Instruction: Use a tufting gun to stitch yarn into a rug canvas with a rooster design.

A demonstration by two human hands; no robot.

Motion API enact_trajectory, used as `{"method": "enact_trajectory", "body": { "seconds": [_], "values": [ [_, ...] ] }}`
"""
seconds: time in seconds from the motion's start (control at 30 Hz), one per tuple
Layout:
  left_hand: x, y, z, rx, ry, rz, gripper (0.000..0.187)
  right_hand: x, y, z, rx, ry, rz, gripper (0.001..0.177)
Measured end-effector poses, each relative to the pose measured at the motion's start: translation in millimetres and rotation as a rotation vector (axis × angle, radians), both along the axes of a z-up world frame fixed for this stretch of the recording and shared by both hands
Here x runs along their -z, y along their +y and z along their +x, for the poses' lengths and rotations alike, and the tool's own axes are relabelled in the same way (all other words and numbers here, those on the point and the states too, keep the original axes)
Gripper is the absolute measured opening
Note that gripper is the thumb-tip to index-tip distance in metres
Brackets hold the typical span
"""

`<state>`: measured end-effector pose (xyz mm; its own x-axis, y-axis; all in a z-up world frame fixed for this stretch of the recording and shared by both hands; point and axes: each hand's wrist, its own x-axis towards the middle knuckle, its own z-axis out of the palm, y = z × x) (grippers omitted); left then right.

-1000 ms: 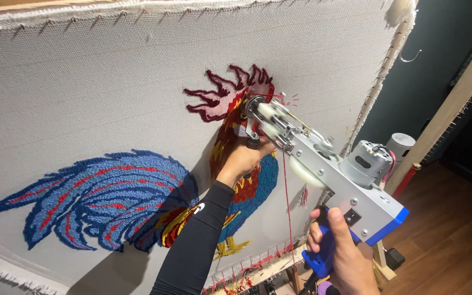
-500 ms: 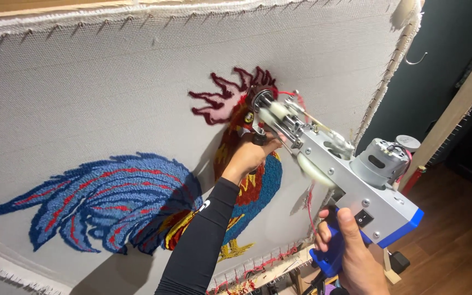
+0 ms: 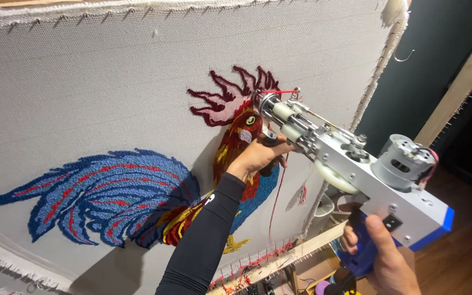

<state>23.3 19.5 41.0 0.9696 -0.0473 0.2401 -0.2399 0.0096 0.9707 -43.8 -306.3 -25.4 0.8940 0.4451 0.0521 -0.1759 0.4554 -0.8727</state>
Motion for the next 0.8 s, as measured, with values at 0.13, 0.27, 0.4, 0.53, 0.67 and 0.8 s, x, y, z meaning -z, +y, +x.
{"method": "enact_trajectory", "body": {
  "seconds": [0.13, 0.27, 0.4, 0.53, 0.67, 0.8],
  "values": [
    [-2.4, -16.8, -7.1, 0.061, -0.072, 0.029, 0.024, 13.3, -22.3, 2.2, -0.035, -0.075, 0.135, 0.059],
    [-7.1, -26.3, -11.9, 0.037, -0.108, 0.176, 0.023, 6.4, -24.5, -9.6, 0.017, -0.15, 0.236, 0.062],
    [-10.4, -33.3, -17.5, -0.002, -0.075, 0.231, 0.023, 2.3, -27.1, -15.6, 0.02, -0.129, 0.304, 0.062],
    [0.6, -34.3, -19.0, -0.002, -0.025, 0.143, 0.025, 5.9, -32.3, -10.9, 0.041, -0.156, 0.218, 0.06],
    [10.6, -32.2, -22.2, -0.013, 0.04, 0.074, 0.027, 9.8, -32.8, -8.3, -0.011, -0.06, 0.134, 0.063],
    [15.4, -29.6, -22.0, -0.009, 0.046, 0.036, 0.027, 2.1, -26.3, -9.6, 0.094, -0.023, -0.026, 0.064]
  ]
}}
